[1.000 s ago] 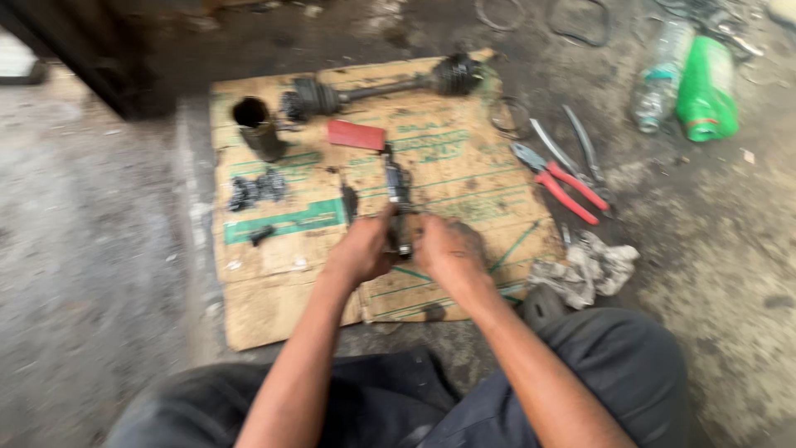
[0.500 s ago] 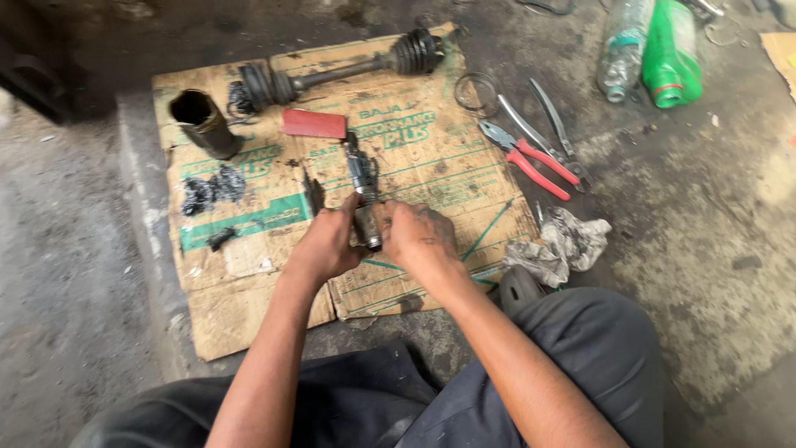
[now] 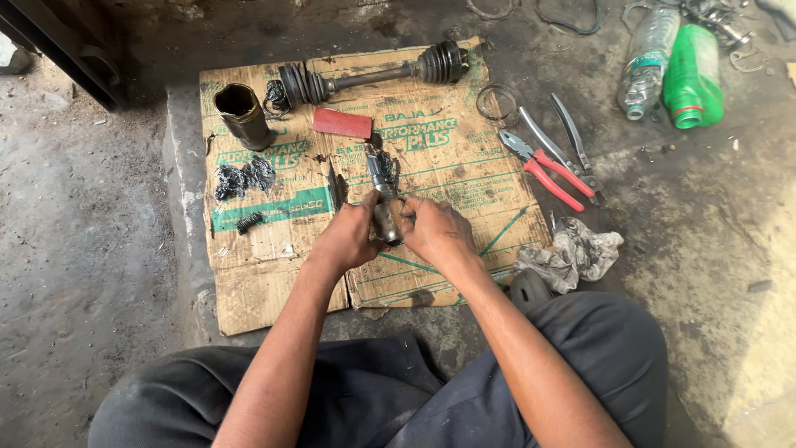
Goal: The person sits on the floor and uses their hands to disassemble a greasy automotive joint, removing individual bearings and small metal components one at a time.
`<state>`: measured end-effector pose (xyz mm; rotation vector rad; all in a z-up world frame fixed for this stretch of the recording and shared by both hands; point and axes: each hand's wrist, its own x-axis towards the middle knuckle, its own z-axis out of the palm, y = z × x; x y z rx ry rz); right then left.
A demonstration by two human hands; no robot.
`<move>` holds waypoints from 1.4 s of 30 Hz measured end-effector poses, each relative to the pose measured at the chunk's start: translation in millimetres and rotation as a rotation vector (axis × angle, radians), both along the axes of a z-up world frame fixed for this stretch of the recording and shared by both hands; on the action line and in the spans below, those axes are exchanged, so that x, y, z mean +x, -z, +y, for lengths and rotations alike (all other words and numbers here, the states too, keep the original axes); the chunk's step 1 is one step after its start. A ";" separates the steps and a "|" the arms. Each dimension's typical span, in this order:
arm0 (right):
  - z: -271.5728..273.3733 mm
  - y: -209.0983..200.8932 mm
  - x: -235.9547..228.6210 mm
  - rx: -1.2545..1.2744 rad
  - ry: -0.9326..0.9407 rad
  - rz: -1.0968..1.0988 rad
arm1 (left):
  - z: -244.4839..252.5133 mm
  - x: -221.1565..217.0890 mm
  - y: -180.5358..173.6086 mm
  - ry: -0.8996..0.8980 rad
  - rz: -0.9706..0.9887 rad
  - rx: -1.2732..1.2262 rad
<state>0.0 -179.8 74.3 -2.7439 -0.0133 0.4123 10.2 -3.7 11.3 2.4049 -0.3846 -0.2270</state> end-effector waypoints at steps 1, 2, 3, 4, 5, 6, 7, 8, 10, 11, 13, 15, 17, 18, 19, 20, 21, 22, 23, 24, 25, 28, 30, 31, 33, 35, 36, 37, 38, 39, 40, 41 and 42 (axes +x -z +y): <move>-2.4 -1.1 -1.4 -0.009 -0.006 0.038 | -1.2 -0.1 0.3 0.000 -0.001 0.004; -2.2 -1.0 -1.7 -0.014 -0.013 0.076 | -0.5 0.1 0.6 -0.001 -0.003 0.012; -1.9 -0.2 -1.9 -0.015 -0.016 0.039 | 0.0 0.5 1.2 0.006 -0.013 0.003; -1.7 1.5 -2.7 -0.016 -0.024 0.004 | 0.0 -0.7 2.7 0.008 -0.021 -0.006; -0.5 3.4 -3.0 -0.017 -0.033 -0.031 | -0.3 -1.7 4.0 0.010 -0.028 -0.015; 2.1 4.8 -1.7 -0.010 -0.013 -0.053 | -0.6 -2.2 4.4 0.011 -0.023 -0.015; 4.6 5.5 -0.1 -0.003 0.006 -0.075 | -1.5 -2.6 4.1 0.012 -0.017 -0.016; 7.2 5.0 3.1 0.006 0.026 -0.101 | -1.2 -0.8 2.5 0.013 -0.017 -0.014; 8.7 4.4 4.0 0.005 0.011 -0.088 | 0.0 -1.3 0.9 0.021 -0.016 0.009; 8.1 4.7 2.1 0.004 0.005 -0.076 | 0.8 -3.6 1.2 0.027 -0.010 0.021; 3.2 3.2 -0.3 -0.006 0.013 0.014 | 0.3 -2.7 0.0 0.032 0.005 0.029; 3.6 4.4 1.1 -0.022 0.040 0.072 | 2.8 2.4 -1.2 0.040 0.026 0.059; -0.4 9.3 -2.9 -0.065 0.091 0.122 | -4.2 0.5 3.0 0.057 0.075 0.091; 3.2 9.7 0.6 -0.053 0.081 0.040 | -3.2 3.0 1.6 0.058 0.059 0.084; 6.7 9.4 4.1 -0.043 0.072 -0.043 | -4.2 4.3 0.3 0.059 0.044 0.078; 9.3 10.9 3.7 -0.029 0.067 -0.120 | -3.4 3.4 0.7 0.063 0.033 0.075; 10.6 12.7 2.1 0.009 0.087 -0.083 | -0.8 3.2 1.9 0.063 0.035 0.094; 7.2 13.9 0.0 0.034 0.095 -0.042 | -2.2 1.3 5.2 0.052 0.041 0.098; 3.8 15.1 -2.5 0.059 0.103 -0.002 | -3.3 -0.5 8.8 0.041 0.047 0.103; 1.2 15.4 -4.0 0.088 0.049 -0.068 | -2.9 -0.8 11.2 0.037 0.020 0.069; -2.6 15.3 -7.1 0.119 -0.005 -0.133 | -3.4 -0.4 13.1 0.033 -0.008 0.034; 1.9 22.2 -4.1 0.102 0.023 -0.112 | 1.0 1.0 19.0 0.010 -0.039 -0.005; 3.7 27.9 1.2 0.065 0.091 -0.033 | 0.7 -0.5 20.6 0.002 -0.035 -0.002; 5.1 30.8 6.4 0.058 0.113 0.000 | 0.8 -0.3 19.7 -0.001 -0.033 0.007; 1.4 38.8 9.7 0.206 0.084 -0.056 | -1.3 -1.1 18.7 0.018 -0.056 0.031; -7.0 48.4 7.6 0.519 -0.028 -0.231 | -2.5 -1.8 17.8 0.050 -0.104 0.063; -13.2 51.8 6.3 0.550 0.064 -0.109 | -3.0 -1.1 16.7 0.046 -0.094 0.067; -18.2 55.3 4.4 0.580 0.156 0.014 | -1.7 -1.1 15.7 0.042 -0.085 0.072; -21.7 59.1 2.5 0.607 0.249 0.139 | -0.7 -2.1 15.2 0.038 -0.073 0.077; -23.5 62.1 3.6 0.572 0.219 0.120 | -0.6 -1.9 14.2 0.039 -0.079 0.066; -24.4 64.3 4.9 0.539 0.190 0.101 | -0.3 -0.9 12.9 0.041 -0.085 0.058; -23.7 65.6 7.2 0.506 0.161 0.081 | -0.2 0.2 11.3 0.043 -0.090 0.049; -21.4 66.2 9.8 0.483 0.146 0.027 | 0.0 0.2 9.9 0.042 -0.065 0.058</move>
